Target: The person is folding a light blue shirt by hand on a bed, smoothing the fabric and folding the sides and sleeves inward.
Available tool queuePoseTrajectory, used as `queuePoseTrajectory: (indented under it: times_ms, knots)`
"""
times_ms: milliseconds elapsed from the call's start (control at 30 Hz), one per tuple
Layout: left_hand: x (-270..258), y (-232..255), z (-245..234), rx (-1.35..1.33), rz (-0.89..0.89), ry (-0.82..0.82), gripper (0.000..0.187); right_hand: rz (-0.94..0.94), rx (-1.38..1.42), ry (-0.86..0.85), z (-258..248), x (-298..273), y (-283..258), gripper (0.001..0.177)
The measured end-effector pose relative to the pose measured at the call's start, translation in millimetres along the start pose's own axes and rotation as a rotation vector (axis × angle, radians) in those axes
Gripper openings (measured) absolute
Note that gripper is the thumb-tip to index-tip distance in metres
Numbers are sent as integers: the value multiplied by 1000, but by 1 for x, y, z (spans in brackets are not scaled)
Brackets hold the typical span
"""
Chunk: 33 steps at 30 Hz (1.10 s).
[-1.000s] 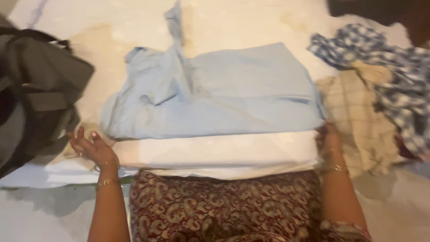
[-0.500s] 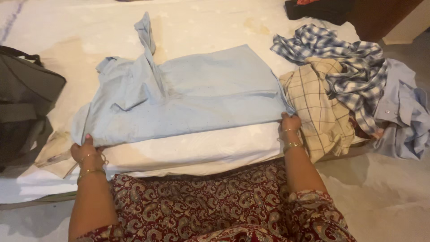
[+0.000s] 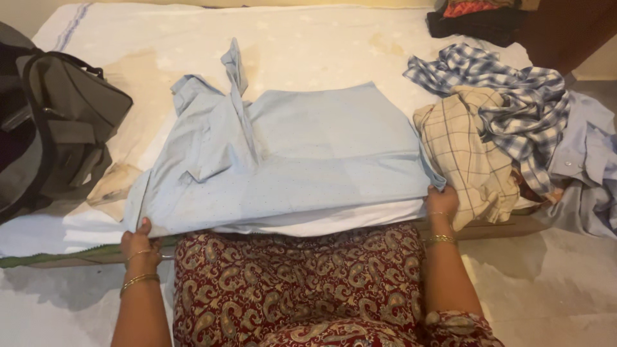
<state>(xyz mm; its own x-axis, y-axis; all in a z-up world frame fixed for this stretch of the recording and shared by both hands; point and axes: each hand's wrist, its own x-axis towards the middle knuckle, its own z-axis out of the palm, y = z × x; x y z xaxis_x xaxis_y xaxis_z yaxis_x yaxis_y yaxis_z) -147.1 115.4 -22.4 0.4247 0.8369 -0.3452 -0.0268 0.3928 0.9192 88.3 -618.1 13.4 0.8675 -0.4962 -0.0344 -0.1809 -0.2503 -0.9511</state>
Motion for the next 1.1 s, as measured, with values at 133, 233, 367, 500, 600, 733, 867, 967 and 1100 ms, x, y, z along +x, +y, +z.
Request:
queuePoseTrajectory:
  times_ms: [133,233,367,500,600,733,867,967,1100]
  knots:
    - [-11,-9,7,-76,-35,24,44,-350,-363,326,6,-6,6,27]
    - [-23,-9,16,431,375,342,44,-402,-113,400,11,-12,7,26]
    - [-50,17,51,886,962,328,43,-475,-210,354,24,-5,-15,20]
    - [-63,39,108,951,747,-133,60,-772,-284,146,61,26,-38,35]
    - [-67,46,135,1332,648,-100,77,-1014,-558,74,84,43,-39,61]
    - [-49,44,146,1358,702,-47,47,-827,-751,-9,95,57,-37,23]
    - [-32,44,144,1029,838,-83,24,-862,-709,102,93,70,-41,6]
    - [-25,47,145,940,1052,-6,20,-864,-749,175,95,84,-46,9]
    - [-5,35,156,911,934,0,16,-861,-716,195,122,99,-62,5]
